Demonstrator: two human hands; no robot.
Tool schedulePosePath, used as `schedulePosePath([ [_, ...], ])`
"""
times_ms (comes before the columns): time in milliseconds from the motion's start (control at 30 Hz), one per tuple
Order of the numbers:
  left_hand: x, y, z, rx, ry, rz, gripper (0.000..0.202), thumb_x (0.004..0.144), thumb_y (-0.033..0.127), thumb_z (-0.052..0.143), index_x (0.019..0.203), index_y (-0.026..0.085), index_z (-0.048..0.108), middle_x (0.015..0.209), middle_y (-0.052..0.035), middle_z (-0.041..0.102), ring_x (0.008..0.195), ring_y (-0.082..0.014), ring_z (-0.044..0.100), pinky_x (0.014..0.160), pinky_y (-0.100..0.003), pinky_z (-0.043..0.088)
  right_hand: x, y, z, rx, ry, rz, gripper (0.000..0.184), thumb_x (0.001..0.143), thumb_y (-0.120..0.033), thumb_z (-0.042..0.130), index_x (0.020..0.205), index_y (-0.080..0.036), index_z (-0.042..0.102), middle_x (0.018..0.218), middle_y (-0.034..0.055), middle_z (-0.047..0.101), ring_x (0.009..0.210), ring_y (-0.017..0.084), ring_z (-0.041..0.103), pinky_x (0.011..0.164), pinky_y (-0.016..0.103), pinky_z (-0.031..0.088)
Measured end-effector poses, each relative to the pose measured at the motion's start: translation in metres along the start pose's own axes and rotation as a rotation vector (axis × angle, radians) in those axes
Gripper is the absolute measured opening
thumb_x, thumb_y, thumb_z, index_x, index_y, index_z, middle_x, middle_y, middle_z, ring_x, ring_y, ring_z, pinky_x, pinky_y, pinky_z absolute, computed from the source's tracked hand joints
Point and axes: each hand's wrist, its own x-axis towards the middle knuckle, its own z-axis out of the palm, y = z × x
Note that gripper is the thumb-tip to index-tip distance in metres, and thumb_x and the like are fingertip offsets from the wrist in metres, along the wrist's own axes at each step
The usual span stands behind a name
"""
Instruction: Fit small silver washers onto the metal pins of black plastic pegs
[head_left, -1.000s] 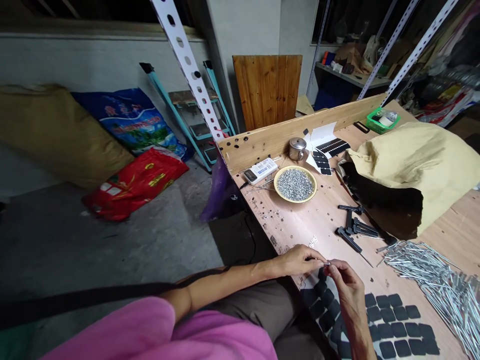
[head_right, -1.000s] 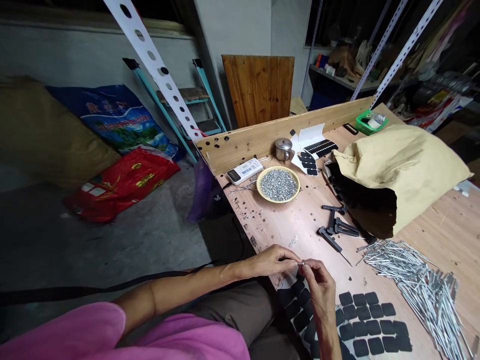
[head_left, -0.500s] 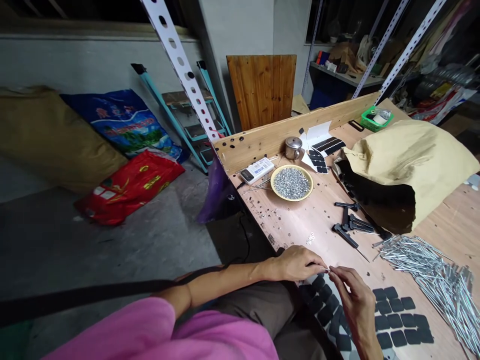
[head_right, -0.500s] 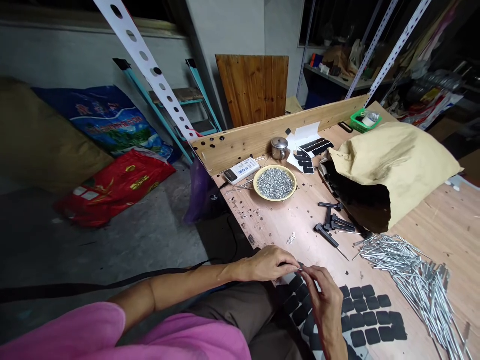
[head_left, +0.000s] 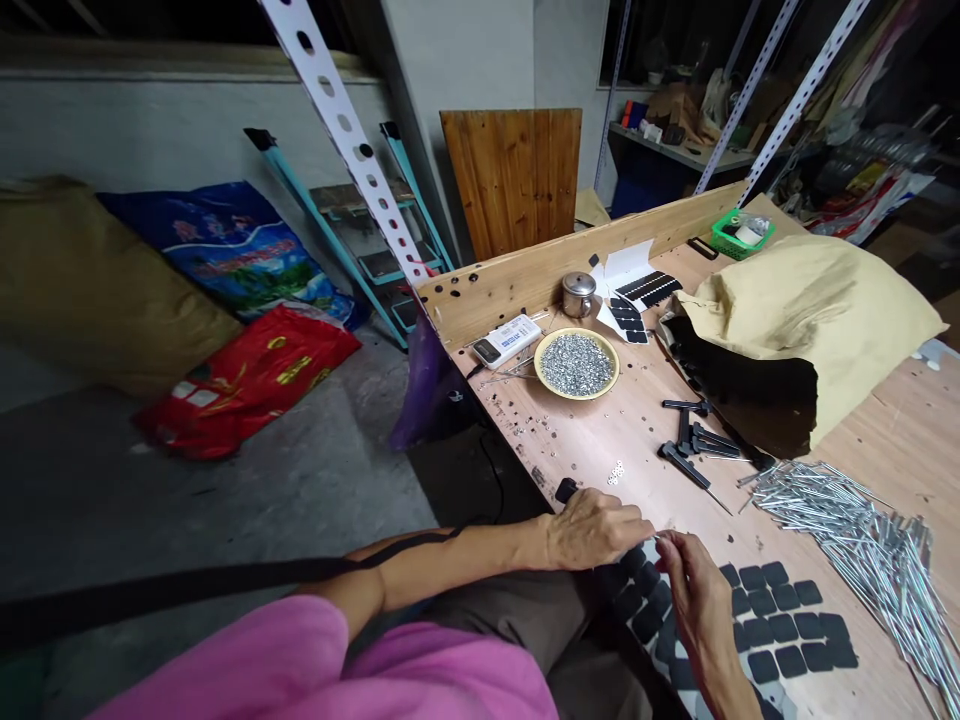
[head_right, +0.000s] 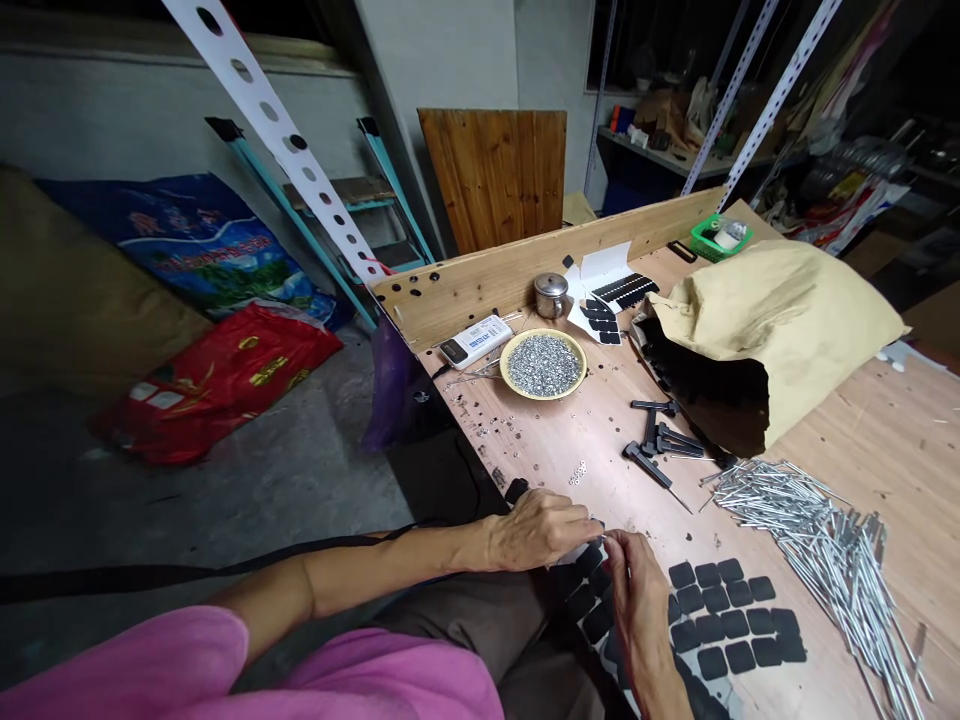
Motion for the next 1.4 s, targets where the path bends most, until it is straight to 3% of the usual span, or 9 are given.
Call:
schedulePosePath([
  [200,0.002,0.001,0.003,0.007,0.032,0.021,0.022,0.089,0.020,0.041,0.082,0.017,0.061,0.062,0.0014,0.060,0.051,-0.0120,0.056,0.041,-0.022,0.031,0.005,0.000,0.005,-0.126,-0.007,-0.012,0.051,0.094,-0.050,0.021,0.067,-0.021,0.054,0.058,0.0018,0.056,0.050,0.013,0.055,0.048,0.023,0.040],
  [300,0.003,0.003,0.002,-0.115,-0.013,-0.032,0.026,0.090,0.020,0.040,0.081,0.017,0.064,0.065,-0.0007,0.063,0.054,-0.0114,0.057,0.045,-0.021,0.036,0.008,0.003,0.004,-0.115,-0.063,0.112,0.062,0.091,-0.059,0.015,0.052,-0.023,0.048,0.045,0.0006,0.050,0.040,0.012,0.047,0.041,0.024,0.032],
  [467,0.013,0.009,0.001,-0.777,0.022,-0.524,0.023,0.088,0.023,0.046,0.089,0.017,0.069,0.085,-0.0047,0.068,0.076,-0.0117,0.061,0.068,-0.020,0.046,0.008,0.006,-0.007,0.080,0.011,0.466,0.067,0.087,-0.064,0.017,0.047,-0.023,0.050,0.041,0.0013,0.051,0.037,0.014,0.045,0.041,0.026,0.033],
  [567,0.023,0.016,0.007,-1.307,0.097,-0.814,0.023,0.083,0.031,0.055,0.083,0.013,0.069,0.097,-0.0076,0.064,0.077,-0.0121,0.060,0.064,-0.020,0.046,0.002,0.003,-0.003,0.301,0.144,0.541,0.050,0.082,-0.062,0.041,0.065,-0.020,0.062,0.059,0.0034,0.064,0.050,0.016,0.055,0.047,0.026,0.042],
  [767,0.043,0.038,0.020,-1.827,0.200,-1.038,0.037,0.059,0.040,0.078,0.076,0.010,0.067,0.090,-0.0078,0.064,0.079,-0.0131,0.057,0.071,-0.021,0.045,-0.010,-0.012,0.025,0.644,0.260,0.589,0.043,0.072,-0.056,0.059,0.087,-0.017,0.065,0.086,0.0072,0.070,0.081,0.021,0.063,0.068,0.031,0.051],
  [967,0.056,0.059,0.031,-1.885,0.122,-1.110,0.048,0.064,0.048,0.072,0.094,0.011,0.065,0.075,-0.0015,0.058,0.051,-0.0057,0.045,0.042,-0.017,0.033,-0.027,-0.013,0.016,0.648,0.370,0.774,0.038,0.080,-0.055,0.051,0.083,-0.018,0.060,0.062,-0.0016,0.059,0.045,0.011,0.049,0.043,0.024,0.041],
  [1133,0.052,0.074,0.047,-1.696,0.056,-1.016,0.028,0.073,0.029,0.067,0.096,0.013,0.068,0.105,-0.0076,0.061,0.082,-0.0108,0.057,0.068,-0.018,0.046,-0.062,0.029,-0.021,-0.075,0.547,0.486,0.033,0.085,-0.048,0.049,0.083,-0.019,0.065,0.075,0.0049,0.060,0.067,0.017,0.055,0.058,0.028,0.042],
  [1267,0.026,0.070,0.062,-1.430,0.028,-0.959,0.041,0.082,0.027,0.052,0.121,0.016,0.055,0.099,-0.0053,0.058,0.056,-0.0051,0.053,0.054,-0.019,0.045,-0.088,0.079,-0.054,-0.600,0.543,0.367,0.034,0.092,-0.040,0.040,0.080,-0.020,0.066,0.070,0.0060,0.057,0.068,0.019,0.050,0.052,0.027,0.034],
  [1400,-0.005,0.051,0.071,-1.019,0.204,-0.790,0.037,0.085,0.028,0.045,0.117,0.015,0.058,0.088,-0.0044,0.060,0.056,-0.0079,0.052,0.052,-0.020,0.046,-0.102,0.110,-0.072,-0.812,0.408,0.263,0.035,0.094,-0.032,0.037,0.074,-0.021,0.064,0.064,0.0052,0.053,0.064,0.018,0.045,0.048,0.027,0.029],
])
